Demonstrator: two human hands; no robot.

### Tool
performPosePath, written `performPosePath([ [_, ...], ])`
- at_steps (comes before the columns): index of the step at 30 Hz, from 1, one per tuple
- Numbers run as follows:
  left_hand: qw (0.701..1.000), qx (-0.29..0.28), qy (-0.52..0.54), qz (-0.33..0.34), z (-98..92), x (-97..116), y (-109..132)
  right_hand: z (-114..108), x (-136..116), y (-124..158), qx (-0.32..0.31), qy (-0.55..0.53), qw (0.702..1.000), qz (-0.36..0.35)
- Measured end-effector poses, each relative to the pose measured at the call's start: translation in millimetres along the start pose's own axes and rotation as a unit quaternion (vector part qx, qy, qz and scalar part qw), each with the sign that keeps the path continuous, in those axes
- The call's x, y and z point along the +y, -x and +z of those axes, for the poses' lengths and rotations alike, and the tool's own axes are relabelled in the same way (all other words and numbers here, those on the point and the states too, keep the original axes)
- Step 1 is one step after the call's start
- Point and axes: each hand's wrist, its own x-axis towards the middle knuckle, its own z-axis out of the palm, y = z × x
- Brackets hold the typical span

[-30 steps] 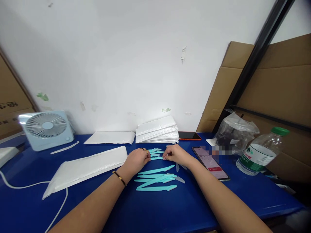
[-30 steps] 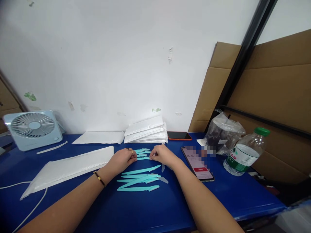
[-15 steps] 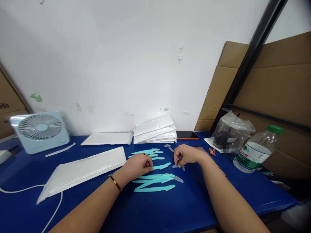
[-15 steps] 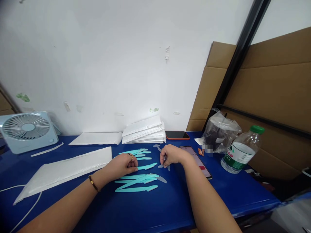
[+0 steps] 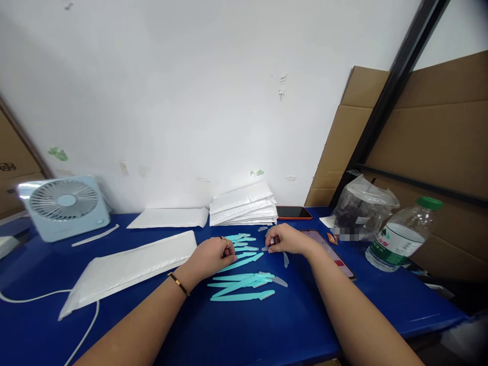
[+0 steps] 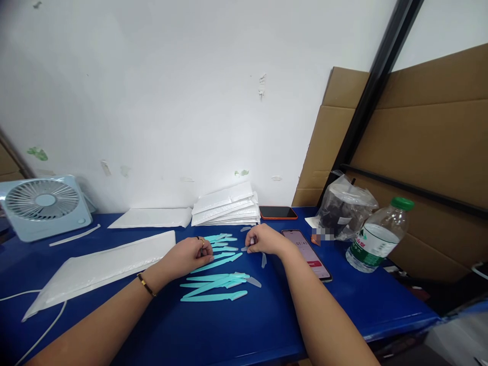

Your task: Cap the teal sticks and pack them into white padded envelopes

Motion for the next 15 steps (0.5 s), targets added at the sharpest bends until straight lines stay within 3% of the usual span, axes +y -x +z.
performPosePath([
  [15,0.999,-0.025,0.01,-0.029,2.8,-0.8,-1.7,0.2,-2.2,-0.6,-0.029,-0.009,0.999,0.011],
])
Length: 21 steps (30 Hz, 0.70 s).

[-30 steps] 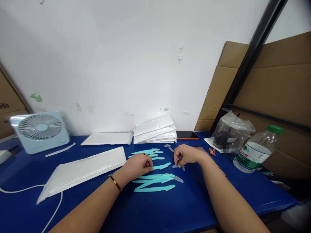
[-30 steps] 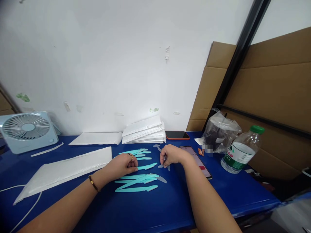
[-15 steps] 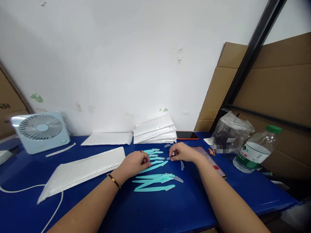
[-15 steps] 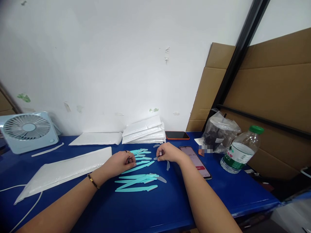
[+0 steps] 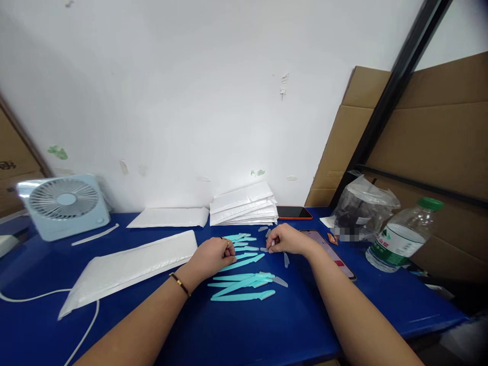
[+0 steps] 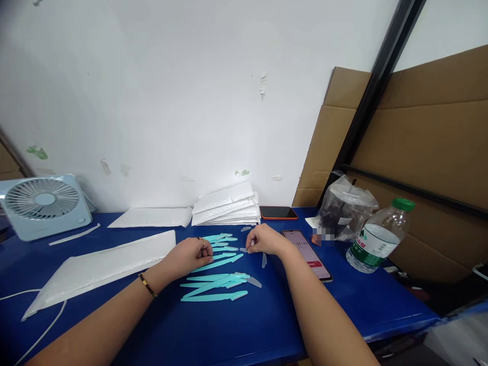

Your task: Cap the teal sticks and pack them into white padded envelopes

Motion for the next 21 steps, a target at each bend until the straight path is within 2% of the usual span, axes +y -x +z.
performPosePath([
  [4,1.0,0.018,0.006,0.0,6.1,0.9,-2.4,6.6,-7.1,-3.6,-0.009,-0.021,0.999,-0.032],
  [10,1.0,0.02,0.013,0.008,11.3,0.5,-6.6,23.4,-17.5,-15.4,0.043,-0.024,0.996,-0.07],
  [14,0.998,0.066,-0.014,0.017,8.0,3.1,-4.0,10.1,-17.9,-7.3,0.041,-0.017,0.995,-0.084],
  [17,0.997,0.077,-0.004,0.027,2.3,6.6,1.2,-12.2,-11.2,10.6,-0.003,-0.016,0.997,-0.07],
  [21,0.999,0.001,0.016,0.046,-2.6,7.9,5.4,-26.5,-2.2,25.4,-0.105,0.032,0.994,0.008],
])
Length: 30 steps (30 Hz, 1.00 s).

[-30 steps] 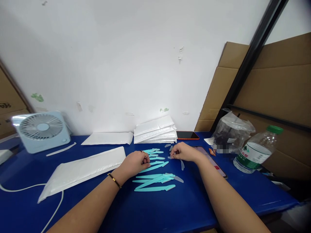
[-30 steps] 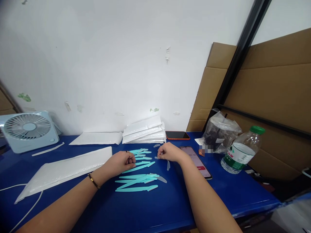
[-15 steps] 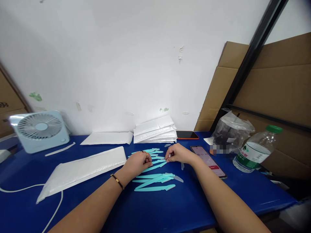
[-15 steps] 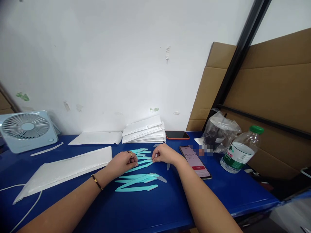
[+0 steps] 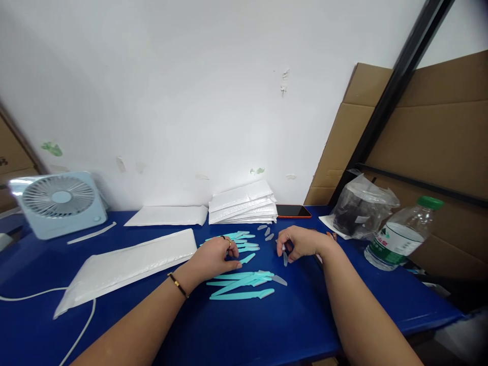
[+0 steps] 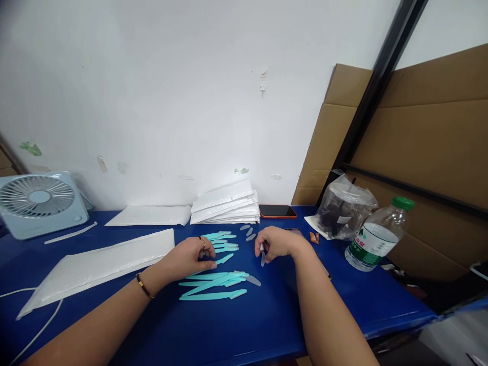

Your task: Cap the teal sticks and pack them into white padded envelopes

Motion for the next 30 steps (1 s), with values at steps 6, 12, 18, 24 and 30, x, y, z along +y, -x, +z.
performPosePath([
  [6,0.999,-0.034,-0.014,-0.013,2.8,-5.9,-4.0,11.5,-14.9,-12.0,-0.012,-0.017,1.0,-0.002],
  [12,0.999,-0.025,-0.028,-0.007,0.2,-5.4,-4.5,18.6,-17.2,-21.4,0.048,-0.036,0.998,-0.036],
  [18,0.999,-0.027,-0.034,-0.013,0.0,-4.1,-4.8,8.5,-19.7,-11.2,0.057,-0.031,0.998,-0.008],
  [24,0.999,-0.023,-0.035,-0.008,0.5,-4.2,-4.9,19.6,-33.7,-14.5,0.043,0.008,0.999,-0.001],
  [30,0.999,-0.015,-0.033,-0.005,1.1,-5.7,-5.0,27.6,-29.1,-26.2,0.073,0.013,0.996,-0.054],
])
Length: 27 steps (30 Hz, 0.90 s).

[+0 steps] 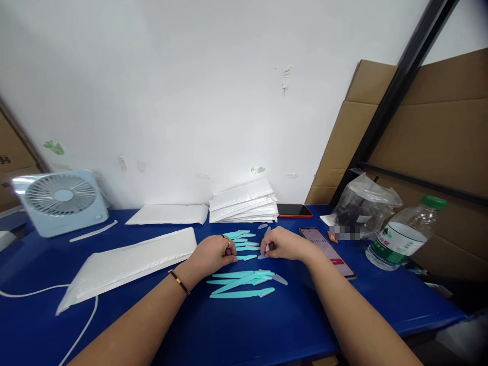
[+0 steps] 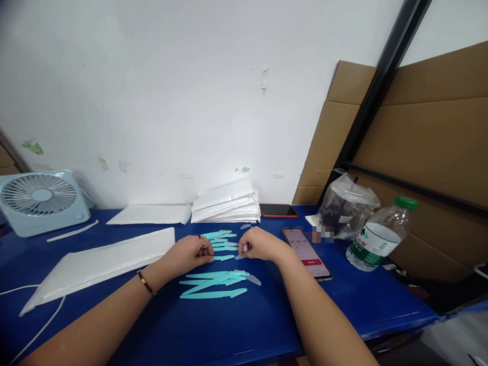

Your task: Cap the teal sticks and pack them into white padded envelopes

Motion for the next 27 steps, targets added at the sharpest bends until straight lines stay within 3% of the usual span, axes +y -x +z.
performPosePath([
  [10,1.0,0.022,-0.017,-0.004,6.6,-1.7,-5.1,19.0,-8.6,-18.9,0.075,-0.013,0.996,-0.043],
  [14,0.997,0.069,-0.02,-0.009,-0.9,7.8,0.8,7.3,-11.1,-9.9,0.088,-0.02,0.996,-0.015],
  [16,0.999,0.054,0.003,-0.002,-6.1,17.5,7.0,-5.1,-12.0,2.1,0.047,-0.026,0.999,0.007],
  [18,1.0,-0.003,0.02,0.023,-8.8,27.1,12.7,-14.7,-12.8,13.4,-0.036,-0.03,0.998,0.032],
  [21,0.997,-0.059,0.014,0.043,-6.0,35.3,17.0,-15.8,-12.6,20.5,-0.133,-0.01,0.989,0.067],
  [24,0.997,-0.069,0.014,0.026,-2.0,35.2,16.1,-8.1,-9.1,17.9,-0.172,0.005,0.982,0.083],
  [27,0.998,-0.065,0.021,0.011,-4.1,29.8,13.0,-6.8,-2.7,16.1,-0.155,0.018,0.981,0.114],
])
